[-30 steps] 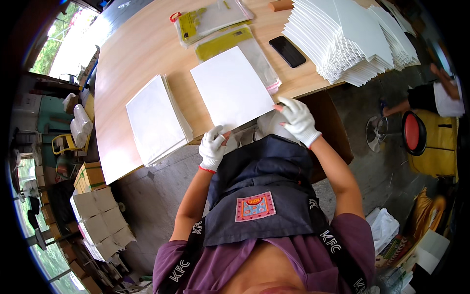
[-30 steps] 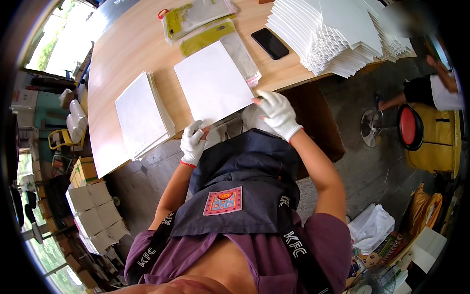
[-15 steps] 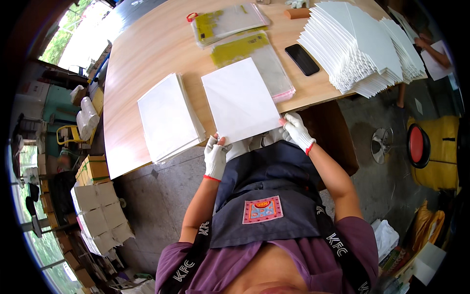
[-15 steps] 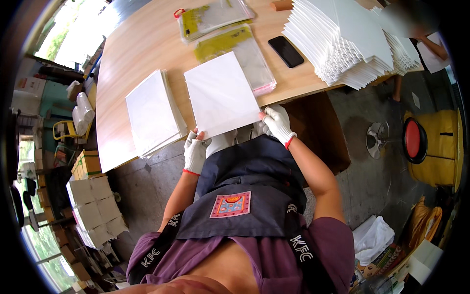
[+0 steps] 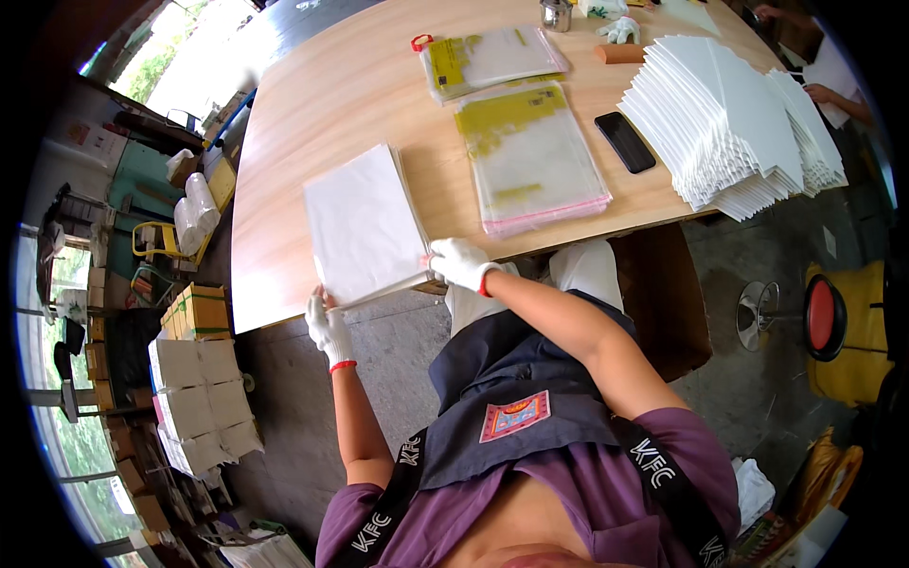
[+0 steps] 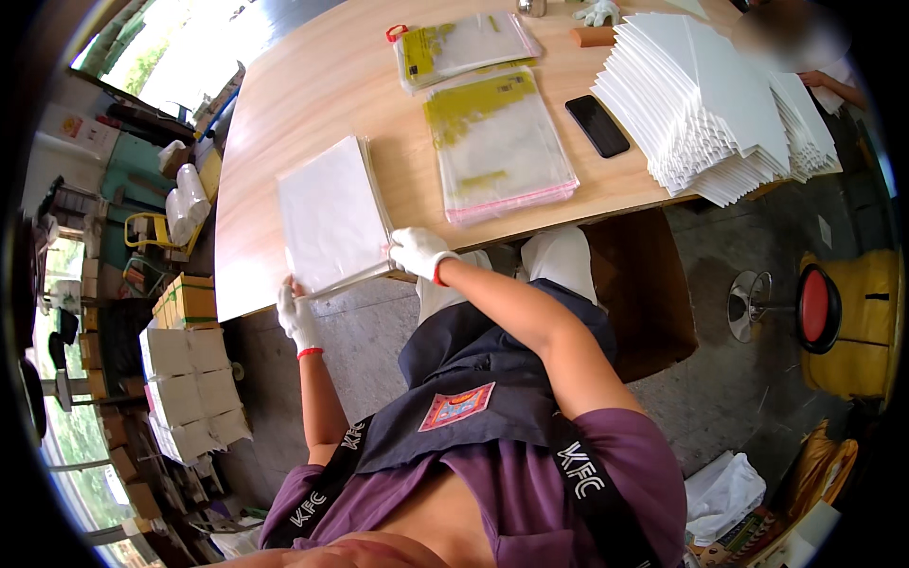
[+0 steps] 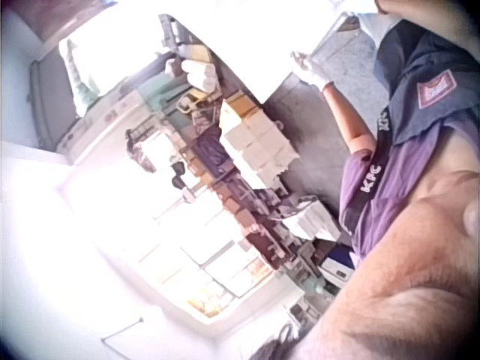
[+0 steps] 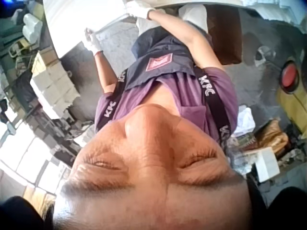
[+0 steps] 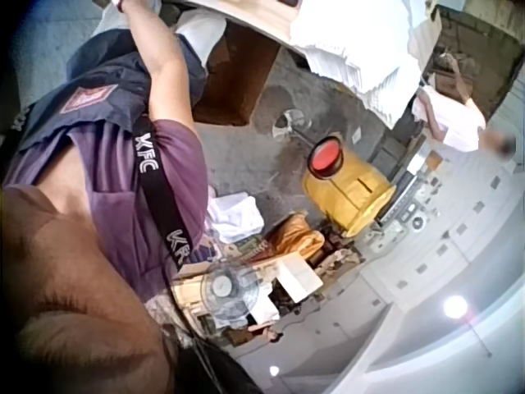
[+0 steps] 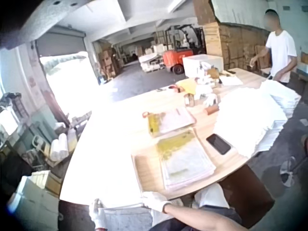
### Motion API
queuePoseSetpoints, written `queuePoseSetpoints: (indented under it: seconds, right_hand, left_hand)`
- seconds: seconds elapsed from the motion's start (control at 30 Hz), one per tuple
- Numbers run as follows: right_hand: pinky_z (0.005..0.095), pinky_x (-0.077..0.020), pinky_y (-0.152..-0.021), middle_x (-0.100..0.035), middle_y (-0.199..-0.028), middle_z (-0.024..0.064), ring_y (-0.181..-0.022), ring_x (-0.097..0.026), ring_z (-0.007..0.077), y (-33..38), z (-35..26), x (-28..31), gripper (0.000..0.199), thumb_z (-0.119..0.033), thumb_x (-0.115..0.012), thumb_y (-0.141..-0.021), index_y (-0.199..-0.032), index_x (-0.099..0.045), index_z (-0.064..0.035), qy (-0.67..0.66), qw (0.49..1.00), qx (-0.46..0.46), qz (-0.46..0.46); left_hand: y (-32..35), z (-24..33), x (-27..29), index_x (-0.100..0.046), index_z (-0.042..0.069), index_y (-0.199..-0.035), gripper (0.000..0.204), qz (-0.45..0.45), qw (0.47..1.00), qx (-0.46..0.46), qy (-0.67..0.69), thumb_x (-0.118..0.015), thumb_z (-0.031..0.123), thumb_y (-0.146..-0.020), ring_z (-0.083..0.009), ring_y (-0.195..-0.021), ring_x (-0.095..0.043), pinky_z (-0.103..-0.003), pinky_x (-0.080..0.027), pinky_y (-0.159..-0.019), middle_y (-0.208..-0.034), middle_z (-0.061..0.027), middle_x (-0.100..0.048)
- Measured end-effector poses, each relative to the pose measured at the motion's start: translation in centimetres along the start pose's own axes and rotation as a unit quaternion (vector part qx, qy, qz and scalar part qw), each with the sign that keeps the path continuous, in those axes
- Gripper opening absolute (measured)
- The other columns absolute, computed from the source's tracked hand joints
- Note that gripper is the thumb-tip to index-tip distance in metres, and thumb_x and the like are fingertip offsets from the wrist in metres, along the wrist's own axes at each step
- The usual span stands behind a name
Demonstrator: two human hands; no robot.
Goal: The person repeatedly picks up white sheets of paper from a stack on the table and places them into clear plastic bags. They then move the filled bags to a growing pile on the left side of the table.
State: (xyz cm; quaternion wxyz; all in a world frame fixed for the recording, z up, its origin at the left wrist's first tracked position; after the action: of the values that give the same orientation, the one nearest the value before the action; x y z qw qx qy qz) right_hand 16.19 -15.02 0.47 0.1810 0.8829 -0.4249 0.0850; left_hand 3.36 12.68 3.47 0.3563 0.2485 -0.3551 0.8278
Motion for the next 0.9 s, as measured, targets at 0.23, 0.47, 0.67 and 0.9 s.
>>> queuePoseSetpoints:
  seconds: [0.23,0.47,0.67,0.9]
  right_hand:
    - [0.0226,-0.0443,-0.048,-0.066,-0.073,0.0016,-0.054,-0.055,0.0054,4.7,2.5,7.3,0.014,-0.015,-0.051,-0.093,-0.097,-0.061,-0.0049,-0.228,0.972,0.026,0.047]
    - [0.0211,-0.0375,-0.044,-0.053,-0.066,-0.0017,-0.05,-0.047,0.0051,26.7,7.6,35.7,0.012,-0.019,-0.053,-0.091,-0.088,-0.059,-0.0085,-0.196,0.728,0.149,0.639]
    - [0.0213,-0.0351,-0.039,-0.06,-0.073,0.0071,-0.047,-0.045,0.0095,36.4,13.9,49.1,0.025,-0.023,-0.049,-0.094,-0.107,-0.057,-0.0025,-0.376,0.628,0.048,0.68]
    - [0.0252,-0.0412,-0.039,-0.062,-0.077,0.011,-0.052,-0.057,0.0167,35.4,12.0,51.9,0.026,-0.019,-0.059,-0.088,-0.11,-0.057,-0.0033,-0.331,0.617,0.127,0.703]
  left_hand:
    - [2.3,-5.3,-3.7,-0.045,-0.002,-0.134,0.045,0.072,0.946,0.14,0.282,-0.043,0.0,-0.089,-0.0227,-0.117,-0.051,-0.029,-0.041,-0.098,-0.131,-0.0143,-0.051]
    - [5.1,2.1,-0.2,-0.041,-0.003,-0.134,0.043,0.17,0.974,-0.047,0.144,-0.044,-0.005,-0.091,-0.0275,-0.127,-0.042,-0.039,-0.04,-0.102,-0.142,-0.0149,-0.037]
    - [4.4,10.4,-0.9,-0.046,-0.001,-0.126,0.037,0.11,0.968,-0.206,0.092,-0.048,-0.008,-0.09,-0.0328,-0.127,-0.042,-0.042,-0.046,-0.098,-0.141,-0.0189,-0.037]
    - [5.3,15.9,-6.9,-0.05,-0.001,-0.122,0.035,0.017,0.932,-0.289,0.218,-0.053,-0.006,-0.087,-0.0334,-0.117,-0.053,-0.037,-0.056,-0.084,-0.131,-0.0205,-0.049]
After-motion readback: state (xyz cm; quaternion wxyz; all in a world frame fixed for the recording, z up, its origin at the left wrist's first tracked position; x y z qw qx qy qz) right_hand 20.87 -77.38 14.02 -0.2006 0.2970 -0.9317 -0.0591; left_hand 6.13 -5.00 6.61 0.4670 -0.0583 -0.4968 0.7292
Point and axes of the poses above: each hand's wrist, its own y-axis away from the middle knuckle, its own x-axis out of the back of the hand, z = x × y, the point moved 6 cm from there along -y, towards the middle knuckle
